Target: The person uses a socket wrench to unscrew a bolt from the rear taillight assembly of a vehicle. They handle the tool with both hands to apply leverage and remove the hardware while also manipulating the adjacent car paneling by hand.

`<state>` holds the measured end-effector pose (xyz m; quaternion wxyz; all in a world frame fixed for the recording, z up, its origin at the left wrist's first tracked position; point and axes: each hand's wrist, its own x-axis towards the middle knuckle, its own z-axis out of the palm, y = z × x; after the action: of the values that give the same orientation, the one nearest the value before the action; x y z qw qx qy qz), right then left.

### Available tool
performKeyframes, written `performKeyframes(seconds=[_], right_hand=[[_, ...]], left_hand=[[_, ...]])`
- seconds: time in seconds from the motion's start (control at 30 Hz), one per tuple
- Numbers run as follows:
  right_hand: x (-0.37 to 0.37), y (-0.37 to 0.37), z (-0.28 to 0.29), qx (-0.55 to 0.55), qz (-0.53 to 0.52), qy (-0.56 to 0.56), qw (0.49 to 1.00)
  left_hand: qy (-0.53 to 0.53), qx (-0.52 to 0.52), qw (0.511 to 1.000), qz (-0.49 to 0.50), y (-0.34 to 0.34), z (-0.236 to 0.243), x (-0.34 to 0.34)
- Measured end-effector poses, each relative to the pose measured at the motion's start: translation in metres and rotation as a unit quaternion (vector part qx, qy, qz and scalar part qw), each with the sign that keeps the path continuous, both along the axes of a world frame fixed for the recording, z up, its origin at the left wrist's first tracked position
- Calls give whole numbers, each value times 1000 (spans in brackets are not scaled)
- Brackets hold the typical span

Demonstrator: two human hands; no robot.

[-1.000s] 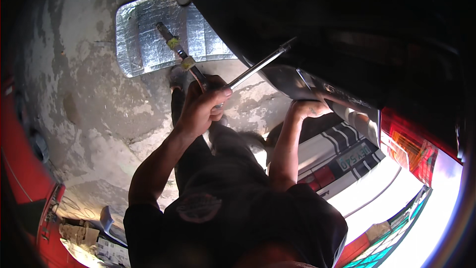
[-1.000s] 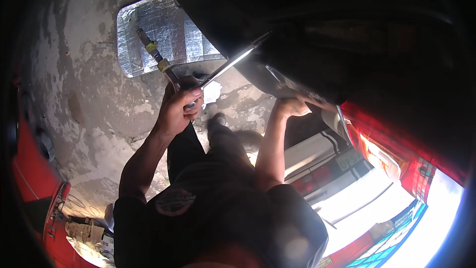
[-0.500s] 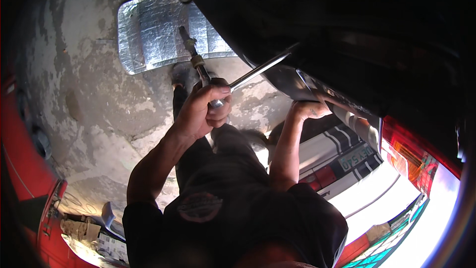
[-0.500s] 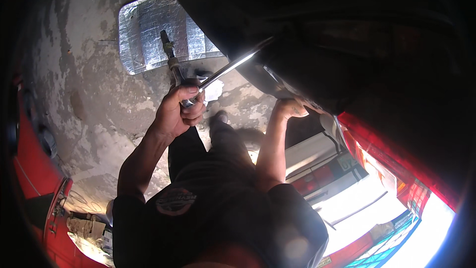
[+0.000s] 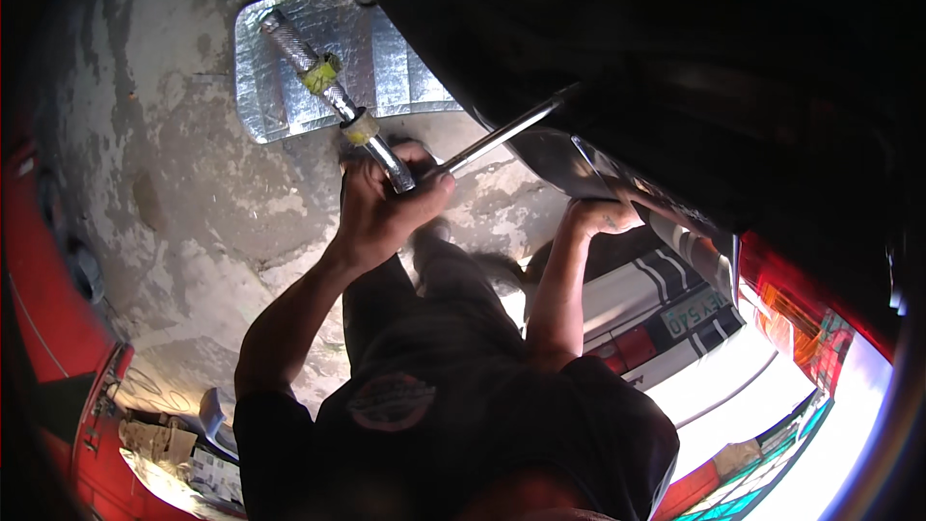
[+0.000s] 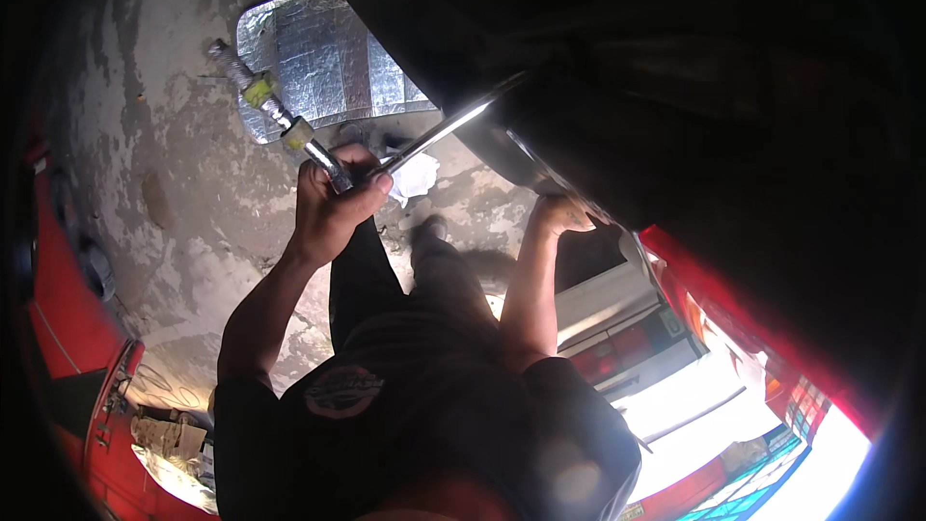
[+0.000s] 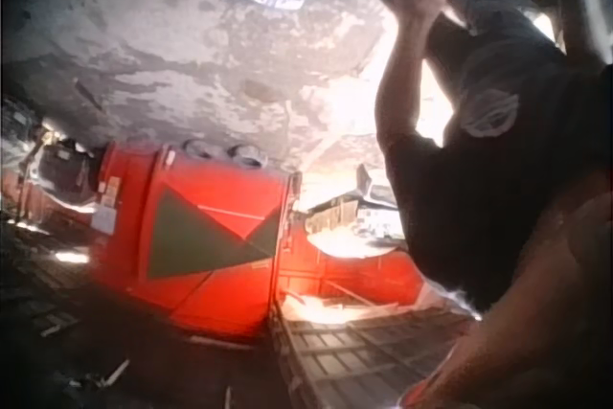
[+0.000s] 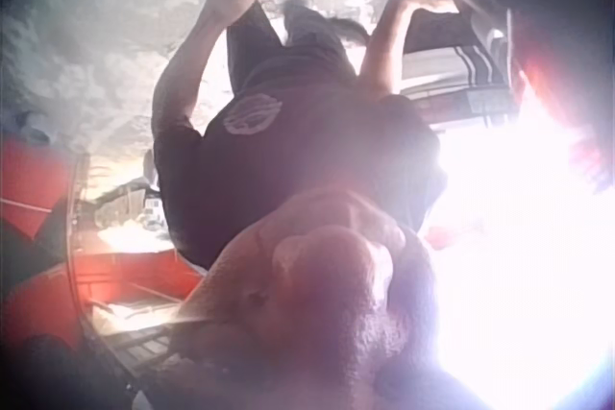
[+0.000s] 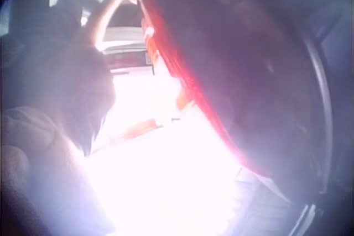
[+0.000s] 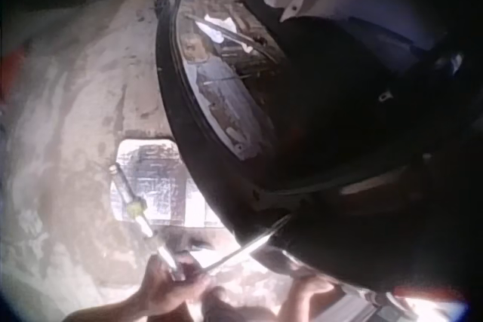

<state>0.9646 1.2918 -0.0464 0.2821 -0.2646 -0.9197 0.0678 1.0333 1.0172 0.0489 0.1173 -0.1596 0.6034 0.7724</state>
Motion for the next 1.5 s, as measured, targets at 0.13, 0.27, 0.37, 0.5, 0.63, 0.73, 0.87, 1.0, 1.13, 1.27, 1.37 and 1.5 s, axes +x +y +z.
performKeyframes(seconds=[0.13, 0.27, 0.37, 0.5, 0.63, 0.73, 0.87, 1.0, 1.13, 1.27, 1.37, 1.5], right_hand=[[2, 9, -9, -45, 38, 96, 994], [1, 12, -13, -59, 55, 137, 987], [2, 16, -18, -40, 65, 147, 986], [4, 22, -22, 36, 87, 147, 985], [3, 19, -9, 86, 154, 162, 971], [2, 22, -13, 75, 141, 166, 973], [-6, 14, -14, -77, 42, 239, 967], [-1, 17, -17, -97, 64, 198, 973], [2, 25, -18, -72, 72, 115, 988], [-2, 20, -17, -13, 19, 132, 991], [-1, 23, -18, 107, 51, 81, 990], [0, 16, -13, -20, 73, 128, 989]], left_hand=[[56, -103, 993, 3, -4, 2, -3], [318, -384, 867, -24, -15, -6, -12], [411, -498, 763, -32, -26, -9, -22], [437, -571, 695, -21, -25, -17, -22], [404, -521, 752, -14, -25, -11, -13], [309, -406, 860, 12, -29, -22, 9], [65, -70, 994, 51, -14, -17, 25], [11, -17, 998, 62, -9, -7, 16], [-20, 30, 998, 51, -10, -12, 15], [-55, 118, 990, 49, -5, -16, 12], [-79, 176, 980, 53, 2, -16, 9], [-99, 270, 955, 73, 10, -12, 7]])
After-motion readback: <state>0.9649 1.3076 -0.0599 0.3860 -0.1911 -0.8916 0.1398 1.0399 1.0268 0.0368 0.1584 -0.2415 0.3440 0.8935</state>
